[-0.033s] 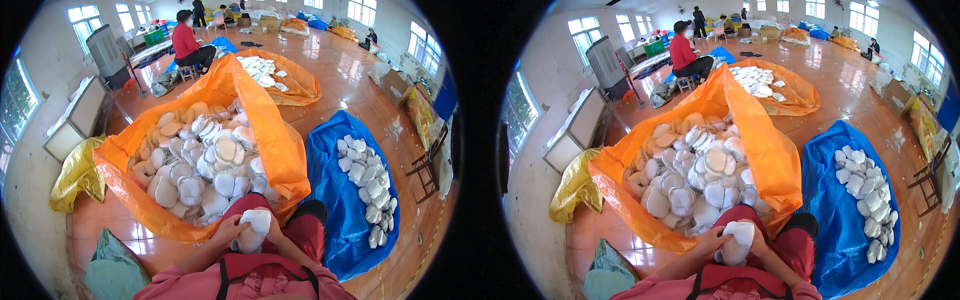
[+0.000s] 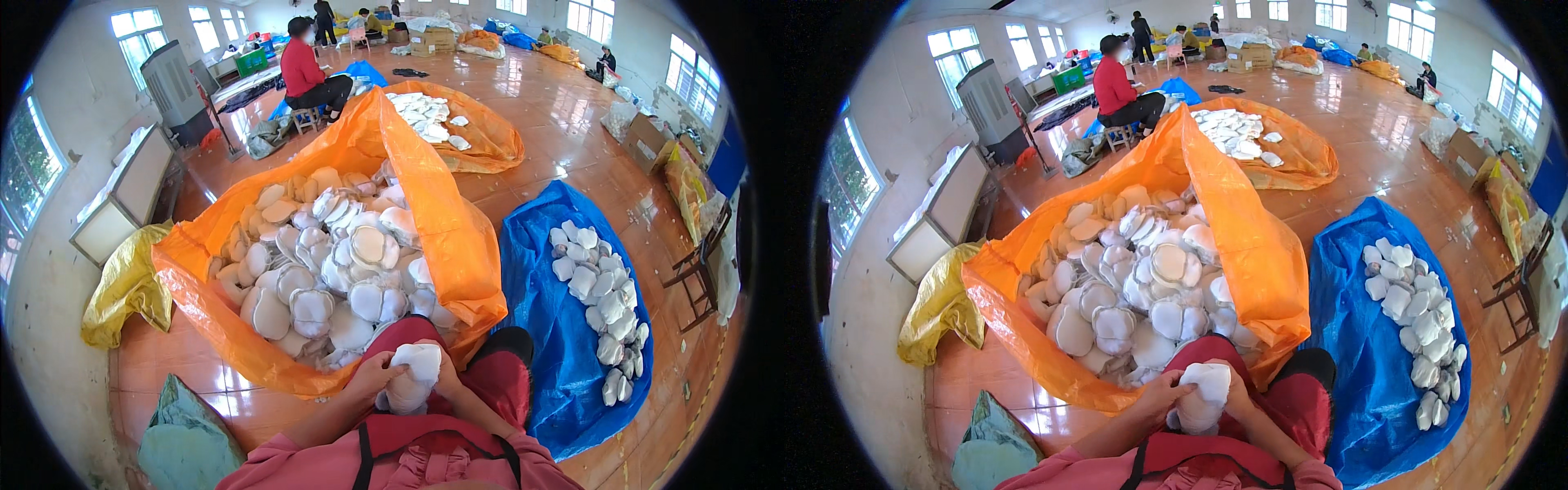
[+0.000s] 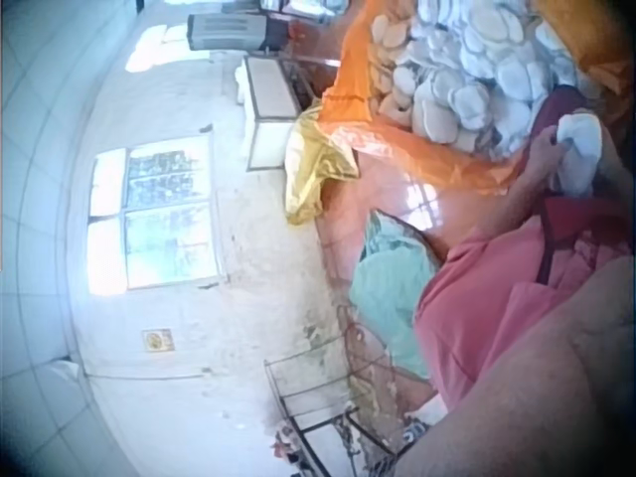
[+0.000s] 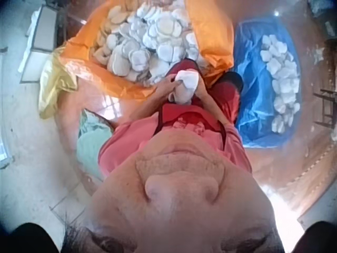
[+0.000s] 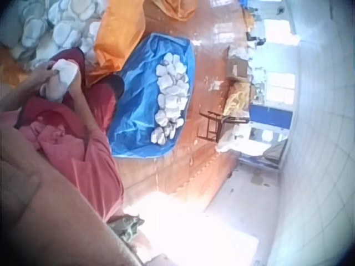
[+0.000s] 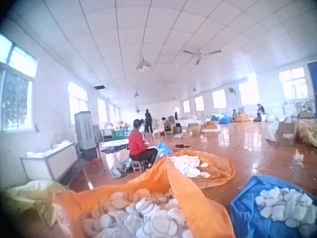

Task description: The person sits on the floor and repeatedly stuffs white filling into small white plush toy shells, then closes and places them into a blue bag. The person handles the toys one at a time, picking them from an orange bag, filling them, and moving them to the blue bag.

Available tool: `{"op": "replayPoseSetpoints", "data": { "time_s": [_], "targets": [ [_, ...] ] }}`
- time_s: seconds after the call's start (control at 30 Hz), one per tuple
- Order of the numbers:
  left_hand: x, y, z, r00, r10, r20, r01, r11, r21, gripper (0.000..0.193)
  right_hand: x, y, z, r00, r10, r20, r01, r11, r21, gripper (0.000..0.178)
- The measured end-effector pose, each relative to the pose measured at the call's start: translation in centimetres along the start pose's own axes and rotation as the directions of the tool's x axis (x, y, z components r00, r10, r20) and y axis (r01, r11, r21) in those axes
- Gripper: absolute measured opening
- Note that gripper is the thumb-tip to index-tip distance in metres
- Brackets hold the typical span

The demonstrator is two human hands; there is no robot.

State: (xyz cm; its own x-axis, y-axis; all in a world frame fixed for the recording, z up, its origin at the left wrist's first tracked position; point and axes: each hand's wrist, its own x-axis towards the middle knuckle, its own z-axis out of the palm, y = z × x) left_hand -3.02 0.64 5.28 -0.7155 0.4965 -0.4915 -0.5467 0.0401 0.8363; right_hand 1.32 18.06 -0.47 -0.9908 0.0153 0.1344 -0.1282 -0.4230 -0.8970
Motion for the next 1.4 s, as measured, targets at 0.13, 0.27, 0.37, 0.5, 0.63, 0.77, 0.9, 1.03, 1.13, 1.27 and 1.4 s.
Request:
{"op": "replayPoseSetpoints", "data": {
  "time_s": [0.13,0.27,0.37,0.5,0.63,0.77,0.9,1.03,1.13,1.27,1.4],
  "targets": [
    [0.2,0.3,-1.6,0.978,-0.094,0.188,0.157,0.921,-0.356,0.029,-0.4,0.9,-0.6,0.999,0.028,-0.025,-0.022,0.977,0.213,0.041],
    [-0.2,-0.7,-1.1,0.993,-0.047,0.107,0.062,0.989,-0.136,0.028,-0.6,1.6,-0.8,0.994,0.107,-0.025,-0.097,0.963,0.25,0.045],
    [0.4,-1.6,-1.9,0.991,-0.061,0.118,0.076,0.989,-0.126,0.027,-0.6,1.3,-0.4,1.0,0.03,-0.005,-0.029,0.993,0.111,0.041],
    [-0.1,0.0,-1.1,0.989,-0.077,0.127,0.082,0.996,-0.036,0.02,-0.5,0.3,0.3,0.994,-0.108,0.012,0.109,0.994,-0.019,0.038],
    [0.5,-1.2,-1.1,0.998,-0.029,0.05,0.021,0.988,0.153,0.017,-0.5,0.7,0.2,0.994,-0.098,-0.043,0.099,0.995,0.016,0.042],
    [0.3,-1.2,-0.1,0.973,0.194,-0.128,-0.09,0.823,0.56,0.019,-0.9,1.1,0.0,0.99,-0.113,-0.09,0.116,0.993,0.023,0.041],
    [0.8,-2.7,-0.5,0.826,0.535,-0.177,-0.213,0.587,0.781,0.017,-1.2,1.1,0.6,0.991,-0.062,-0.12,0.066,0.998,0.025,0.036],
    [1.7,-3.0,-0.7,0.88,0.409,-0.242,-0.094,0.649,0.755,0.018,-1.5,2.2,-0.3,0.994,-0.018,-0.11,0.005,0.993,-0.121,0.033],
    [2.6,-3.2,-1.9,0.966,0.192,-0.175,-0.079,0.859,0.507,0.019,-1.8,2.3,-0.1,0.981,-0.013,-0.191,0.012,1.0,-0.006,0.029],
    [1.7,-1.3,-1.9,0.989,-0.009,0.147,0.041,0.976,-0.214,0.023,-1.5,2.4,-0.3,0.961,0.08,-0.263,-0.026,0.978,0.205,0.025],
    [0.9,0.4,-1.2,0.977,-0.081,0.195,0.103,0.989,-0.103,0.031,-1.3,1.9,-0.2,0.975,0.108,-0.194,-0.078,0.985,0.156,0.025]
  ]
}}
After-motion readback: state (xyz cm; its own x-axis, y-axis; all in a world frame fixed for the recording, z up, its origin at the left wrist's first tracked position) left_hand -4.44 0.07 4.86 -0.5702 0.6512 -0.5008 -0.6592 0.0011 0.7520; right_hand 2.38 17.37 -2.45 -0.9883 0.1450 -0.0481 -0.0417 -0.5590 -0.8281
